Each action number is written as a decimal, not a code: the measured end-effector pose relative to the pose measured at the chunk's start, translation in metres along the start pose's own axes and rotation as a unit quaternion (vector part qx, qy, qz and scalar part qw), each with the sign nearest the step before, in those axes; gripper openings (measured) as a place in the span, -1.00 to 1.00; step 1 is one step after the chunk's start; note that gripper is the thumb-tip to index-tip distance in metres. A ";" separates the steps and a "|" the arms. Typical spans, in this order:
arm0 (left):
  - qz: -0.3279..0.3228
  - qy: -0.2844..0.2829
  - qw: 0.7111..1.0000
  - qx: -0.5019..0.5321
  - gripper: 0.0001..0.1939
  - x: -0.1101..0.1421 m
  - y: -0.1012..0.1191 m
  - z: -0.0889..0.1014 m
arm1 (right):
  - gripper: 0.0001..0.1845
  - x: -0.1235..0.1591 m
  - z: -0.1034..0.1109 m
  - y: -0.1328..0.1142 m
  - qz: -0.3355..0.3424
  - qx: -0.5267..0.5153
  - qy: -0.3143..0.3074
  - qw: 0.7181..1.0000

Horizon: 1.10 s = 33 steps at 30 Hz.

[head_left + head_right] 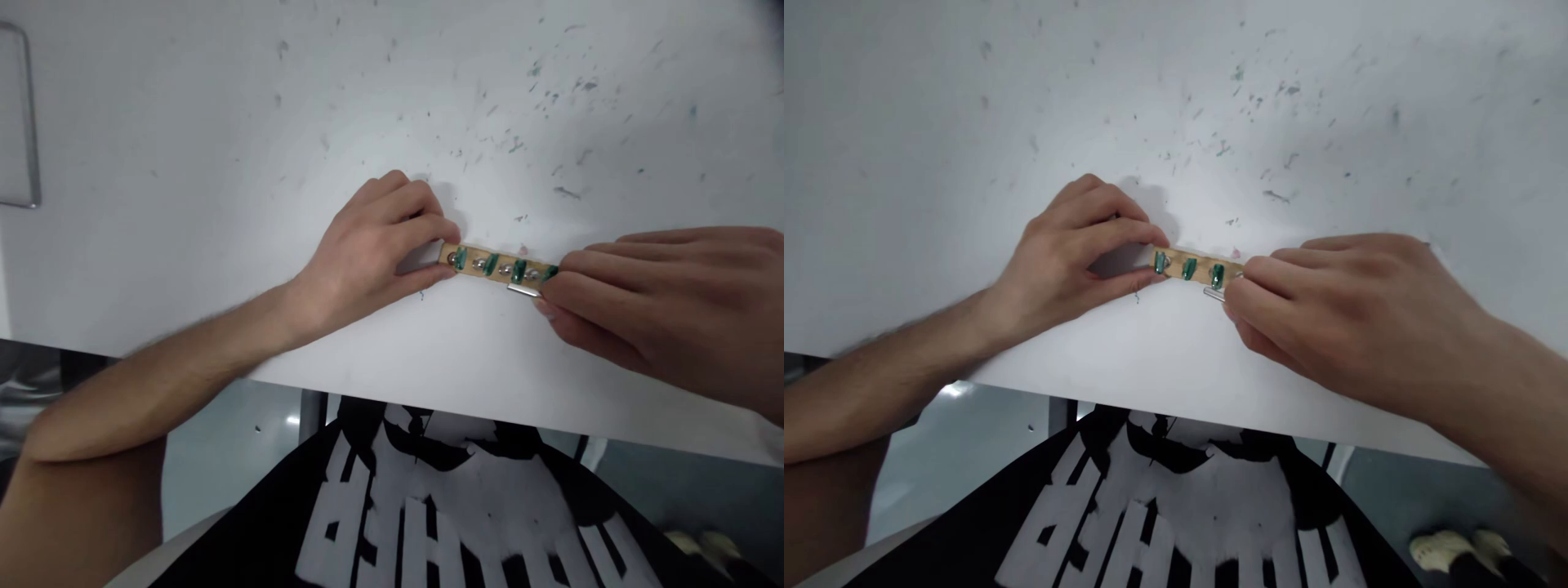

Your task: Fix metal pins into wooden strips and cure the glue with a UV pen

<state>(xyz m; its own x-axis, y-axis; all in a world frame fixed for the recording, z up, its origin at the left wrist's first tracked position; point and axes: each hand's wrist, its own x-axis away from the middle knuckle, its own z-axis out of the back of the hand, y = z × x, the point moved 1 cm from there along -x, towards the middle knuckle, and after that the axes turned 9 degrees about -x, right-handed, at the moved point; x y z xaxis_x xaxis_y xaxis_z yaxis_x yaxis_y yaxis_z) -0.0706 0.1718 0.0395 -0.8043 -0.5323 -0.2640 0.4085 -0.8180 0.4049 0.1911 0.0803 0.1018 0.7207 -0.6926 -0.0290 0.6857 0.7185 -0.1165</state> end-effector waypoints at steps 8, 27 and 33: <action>-0.002 0.001 1.000 0.011 -0.76 0.000 -0.001 -0.002 | -0.72 -0.002 0.001 0.004 0.001 -0.012 -0.002 1.000; 0.012 -0.015 1.000 -0.004 -0.76 -0.001 0.001 -0.002 | -0.66 -0.006 0.004 -0.025 -0.010 0.032 -0.003 0.999; 0.013 -0.016 1.000 -0.010 -0.76 -0.001 0.002 -0.002 | -0.67 -0.008 0.008 -0.025 -0.024 0.008 -0.014 1.000</action>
<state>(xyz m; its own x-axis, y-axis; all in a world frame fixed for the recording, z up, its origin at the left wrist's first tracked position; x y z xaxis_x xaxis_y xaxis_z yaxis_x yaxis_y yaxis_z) -0.0679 0.1702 0.0392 -0.8062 -0.5470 -0.2256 0.4381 -0.8081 0.3938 0.1688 0.0683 0.1125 0.6891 -0.7247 0.0042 0.7212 0.6852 -0.1012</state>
